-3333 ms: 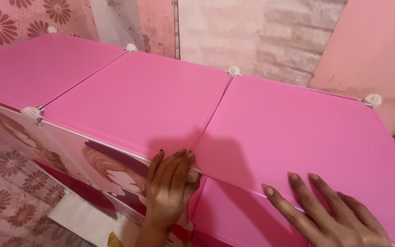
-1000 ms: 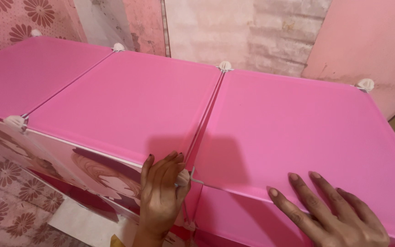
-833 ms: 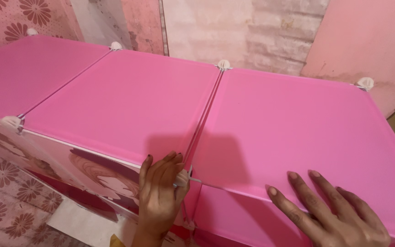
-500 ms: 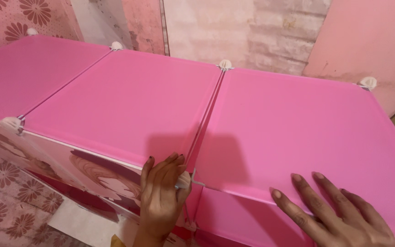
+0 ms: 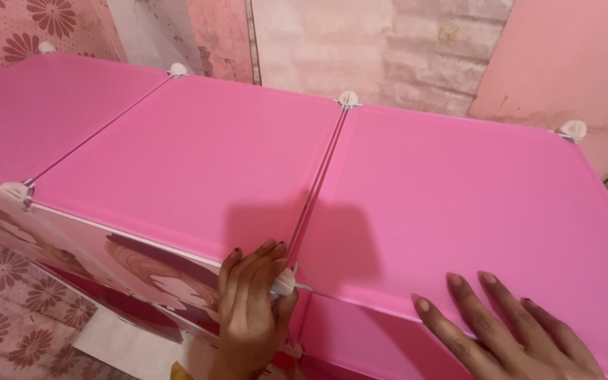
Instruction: The person takes apart a pink cube-style storage organizer, pulling fabric-covered panels off the plastic corner connectors and detaching the white connector clips. They then stack the removed panels together on a small table beside the unit.
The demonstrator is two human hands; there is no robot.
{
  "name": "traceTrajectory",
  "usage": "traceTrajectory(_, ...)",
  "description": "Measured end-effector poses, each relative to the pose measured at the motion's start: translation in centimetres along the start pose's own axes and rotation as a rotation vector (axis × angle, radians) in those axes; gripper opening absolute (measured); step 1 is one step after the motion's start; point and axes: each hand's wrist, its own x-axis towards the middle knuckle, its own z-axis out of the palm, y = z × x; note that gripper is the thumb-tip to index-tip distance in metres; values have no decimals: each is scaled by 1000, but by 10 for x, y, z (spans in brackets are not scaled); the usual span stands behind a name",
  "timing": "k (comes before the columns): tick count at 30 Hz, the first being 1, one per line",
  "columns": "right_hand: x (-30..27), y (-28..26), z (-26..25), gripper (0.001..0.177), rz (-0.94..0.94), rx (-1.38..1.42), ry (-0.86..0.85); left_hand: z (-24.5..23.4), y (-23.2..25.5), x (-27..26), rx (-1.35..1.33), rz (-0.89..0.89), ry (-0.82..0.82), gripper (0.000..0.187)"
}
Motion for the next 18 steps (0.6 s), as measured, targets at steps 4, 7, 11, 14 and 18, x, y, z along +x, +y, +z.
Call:
traceTrajectory(4, -2, -8, 0, 67, 51, -10, -22, 4, 3, -2, 25, -27, 14, 30)
traceTrajectory(7, 0, -10, 1, 62, 32, -30, -25, 7, 5, -1, 35, -43, 44, 28)
traceTrajectory(11, 6, -11, -2, 58, 31, -13, -19, 8, 8, 2, 26, -51, 66, 30)
traceTrajectory(14, 13, -13, -9, 55, 37, 0, -12, 7, 9, 5, 25, -27, 84, 30)
traceTrajectory(18, 23, -18, -23, 48, 96, 30, 85, 7, 9, 5, 38, 9, 105, 31)
